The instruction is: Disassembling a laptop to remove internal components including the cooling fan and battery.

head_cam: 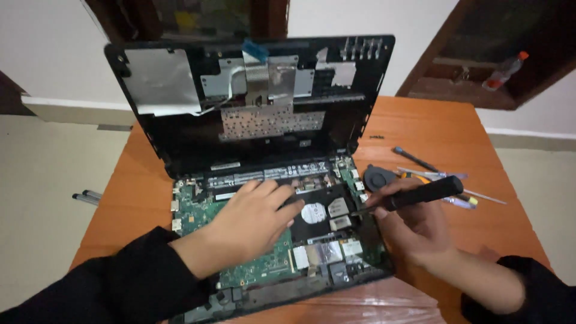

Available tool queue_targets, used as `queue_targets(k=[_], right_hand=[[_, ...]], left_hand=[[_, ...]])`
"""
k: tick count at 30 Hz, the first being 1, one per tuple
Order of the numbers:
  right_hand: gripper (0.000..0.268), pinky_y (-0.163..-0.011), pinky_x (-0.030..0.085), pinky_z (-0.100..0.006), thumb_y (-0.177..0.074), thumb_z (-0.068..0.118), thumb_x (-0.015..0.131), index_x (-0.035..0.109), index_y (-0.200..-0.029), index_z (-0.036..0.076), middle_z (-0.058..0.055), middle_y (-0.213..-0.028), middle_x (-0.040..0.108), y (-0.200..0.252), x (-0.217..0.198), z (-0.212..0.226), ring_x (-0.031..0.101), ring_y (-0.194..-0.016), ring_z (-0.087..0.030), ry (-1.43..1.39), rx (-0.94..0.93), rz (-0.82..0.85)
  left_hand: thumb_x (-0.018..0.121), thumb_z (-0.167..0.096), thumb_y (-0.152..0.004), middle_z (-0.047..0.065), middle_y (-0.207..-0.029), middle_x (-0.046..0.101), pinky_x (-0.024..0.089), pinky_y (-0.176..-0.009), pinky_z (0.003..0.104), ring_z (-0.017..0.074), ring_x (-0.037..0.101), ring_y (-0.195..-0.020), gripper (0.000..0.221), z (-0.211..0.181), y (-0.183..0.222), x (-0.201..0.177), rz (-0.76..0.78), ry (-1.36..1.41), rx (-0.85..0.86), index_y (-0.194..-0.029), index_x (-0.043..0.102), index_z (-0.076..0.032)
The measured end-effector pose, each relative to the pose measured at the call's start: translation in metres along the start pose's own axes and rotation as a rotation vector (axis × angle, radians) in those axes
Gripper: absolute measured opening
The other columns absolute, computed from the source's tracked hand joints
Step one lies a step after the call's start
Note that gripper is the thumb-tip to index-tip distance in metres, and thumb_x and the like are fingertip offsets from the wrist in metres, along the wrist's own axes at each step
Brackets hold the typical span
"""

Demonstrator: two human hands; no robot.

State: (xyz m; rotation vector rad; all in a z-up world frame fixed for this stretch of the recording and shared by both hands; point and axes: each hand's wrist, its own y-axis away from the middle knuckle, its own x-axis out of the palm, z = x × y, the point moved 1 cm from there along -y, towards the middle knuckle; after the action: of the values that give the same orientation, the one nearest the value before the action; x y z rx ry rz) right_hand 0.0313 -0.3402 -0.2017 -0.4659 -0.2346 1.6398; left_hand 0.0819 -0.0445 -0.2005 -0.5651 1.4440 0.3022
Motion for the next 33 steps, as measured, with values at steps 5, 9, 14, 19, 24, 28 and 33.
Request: queue_targets(k=[5, 9, 14, 19, 24, 28, 33], right_hand=[[0.024, -0.087, 0.056, -0.033, -0.095, 0.008, 0.067, 0.060, -0.118, 0.008, -0.010, -0.106, 0.073, -0.034, -0.001, -0.012, 0.070, -0.097, -0.019, 0.083, -0.046, 0.056], [0.025, -0.094, 0.056, -0.034, -0.095, 0.001, 0.063, 0.056, -0.118, 0.007, -0.010, -0.106, 0.068, -0.054, 0.013, -0.016, 0.068, -0.102, -0.022, 0.084, -0.134, 0.101], [0.021, -0.100, 0.057, -0.035, -0.098, 0.003, 0.061, 0.058, -0.118, 0.007, -0.010, -0.110, 0.071, -0.052, 0.020, -0.027, 0.071, -0.108, -0.022, 0.141, -0.038, 0.086], [0.021, -0.105, 0.051, -0.040, -0.100, 0.010, 0.061, 0.056, -0.120, 0.008, -0.007, -0.111, 0.074, -0.051, 0.015, -0.035, 0.068, -0.112, -0.024, 0.339, -0.128, 0.084], [0.017, -0.097, 0.053, -0.037, -0.099, 0.013, 0.062, 0.063, -0.115, 0.007, -0.006, -0.110, 0.073, -0.051, 0.017, -0.036, 0.070, -0.105, -0.023, 0.470, -0.199, 0.082], [0.024, -0.098, 0.055, -0.039, -0.098, 0.007, 0.061, 0.057, -0.122, 0.007, -0.008, -0.111, 0.075, -0.048, 0.015, -0.045, 0.072, -0.108, -0.024, 0.380, -0.176, 0.109], [0.020, -0.096, 0.057, -0.038, -0.099, 0.009, 0.059, 0.057, -0.119, 0.008, -0.009, -0.111, 0.074, -0.049, 0.018, -0.044, 0.073, -0.108, -0.024, 0.379, -0.166, 0.143]], left_hand=[[0.069, -0.018, -0.086, 0.014, -0.142, 0.051, 0.039, -0.096, 0.050, 0.0342, 0.049, -0.117, 0.063, 0.006, 0.001, 0.006, 0.180, 0.072, -0.016, -0.147, 0.054, -0.016], [0.065, -0.017, -0.089, 0.016, -0.134, 0.056, 0.040, -0.091, 0.051, 0.0360, 0.051, -0.109, 0.044, 0.011, 0.001, 0.005, 0.076, 0.093, 0.018, -0.133, 0.061, -0.015], [0.063, -0.021, -0.095, 0.012, -0.125, 0.060, 0.042, -0.087, 0.050, 0.0329, 0.054, -0.103, 0.021, 0.010, 0.004, 0.008, -0.053, 0.146, 0.015, -0.115, 0.066, -0.015], [0.064, -0.020, -0.095, 0.012, -0.130, 0.060, 0.040, -0.086, 0.047, 0.0327, 0.054, -0.105, 0.020, 0.010, 0.005, 0.012, -0.072, 0.137, 0.025, -0.115, 0.065, -0.014], [0.066, -0.010, -0.089, 0.015, -0.128, 0.060, 0.039, -0.087, 0.048, 0.0348, 0.052, -0.105, 0.022, 0.008, 0.005, 0.009, -0.099, 0.174, 0.044, -0.111, 0.064, -0.011], [0.063, -0.013, -0.096, 0.013, -0.125, 0.062, 0.039, -0.086, 0.046, 0.0330, 0.052, -0.103, 0.013, 0.007, 0.006, 0.008, -0.083, 0.173, 0.030, -0.108, 0.066, -0.013], [0.066, -0.009, -0.090, 0.015, -0.126, 0.061, 0.041, -0.085, 0.048, 0.0346, 0.054, -0.105, 0.024, 0.010, 0.005, 0.012, -0.106, 0.111, 0.056, -0.114, 0.066, -0.011]])
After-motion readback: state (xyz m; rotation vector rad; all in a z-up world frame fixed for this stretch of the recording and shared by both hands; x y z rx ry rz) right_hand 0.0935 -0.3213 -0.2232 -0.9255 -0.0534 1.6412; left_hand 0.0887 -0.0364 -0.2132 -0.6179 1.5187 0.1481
